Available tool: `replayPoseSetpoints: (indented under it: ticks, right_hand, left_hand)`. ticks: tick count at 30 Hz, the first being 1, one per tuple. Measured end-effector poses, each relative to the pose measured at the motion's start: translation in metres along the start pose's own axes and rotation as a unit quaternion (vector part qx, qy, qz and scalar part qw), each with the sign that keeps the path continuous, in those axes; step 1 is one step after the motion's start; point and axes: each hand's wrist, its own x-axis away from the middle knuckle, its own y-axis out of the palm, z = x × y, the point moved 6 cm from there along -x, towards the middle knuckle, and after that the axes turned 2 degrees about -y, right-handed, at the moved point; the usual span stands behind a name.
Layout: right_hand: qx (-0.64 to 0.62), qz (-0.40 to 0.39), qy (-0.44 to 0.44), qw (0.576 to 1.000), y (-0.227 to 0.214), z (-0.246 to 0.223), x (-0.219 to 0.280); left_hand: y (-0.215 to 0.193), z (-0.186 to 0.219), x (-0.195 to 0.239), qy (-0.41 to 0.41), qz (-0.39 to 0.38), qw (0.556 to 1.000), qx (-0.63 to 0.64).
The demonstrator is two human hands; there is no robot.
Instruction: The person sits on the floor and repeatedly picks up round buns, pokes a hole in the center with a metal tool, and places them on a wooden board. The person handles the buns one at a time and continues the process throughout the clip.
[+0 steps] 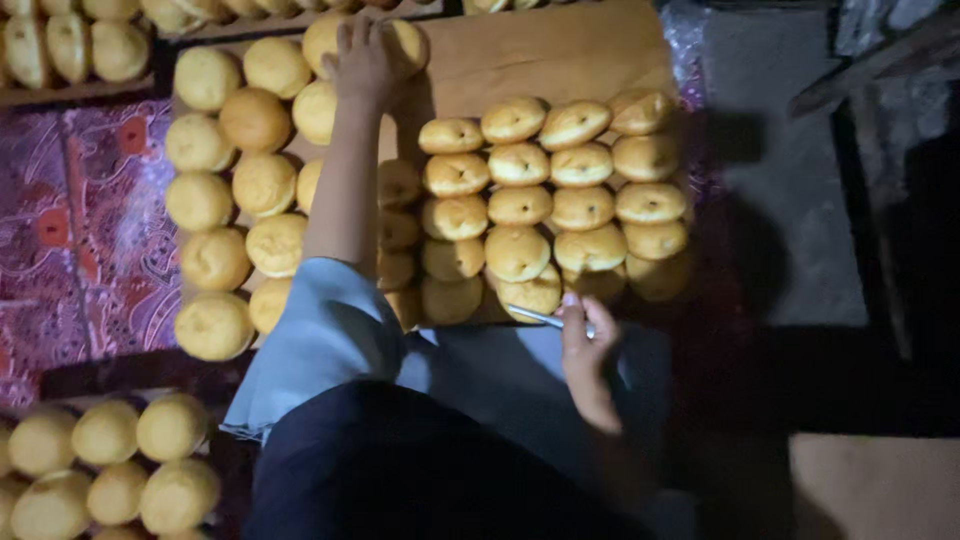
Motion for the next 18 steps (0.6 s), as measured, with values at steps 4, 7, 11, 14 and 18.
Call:
replayPoseSetpoints:
  ticks: [4, 7, 11, 14, 18]
  right_hand:
    - [0.029, -0.008, 0.037, 0.999, -0.004, -0.014, -0.002]
    - [0.006, -0.024, 0.056, 0.998, 0.002, -0.026, -0.008]
    - [0.057, -0.041, 0.005, 0.998, 0.008, -0.042, -0.003]
    - [0.068, -0.034, -0.016, 0.997, 0.012, -0.044, 0.001]
    - [0.049, -0.028, -0.03, 0.998, 0.016, -0.035, -0.002]
  left_hand:
    - [0.035, 0.0, -0.012, -0.044, -0.086, 0.992, -0.077]
    - [0.042, -0.005, -0.012, -0.041, -0.089, 0.989, -0.113]
    - [0.037, 0.009, -0.013, 0.048, 0.009, 0.983, -0.177]
    - [0.047, 0.014, -0.014, 0.033, 0.0, 0.981, -0.19]
    - [0.062, 0.009, -0.01, 0.001, -0.046, 0.982, -0.181]
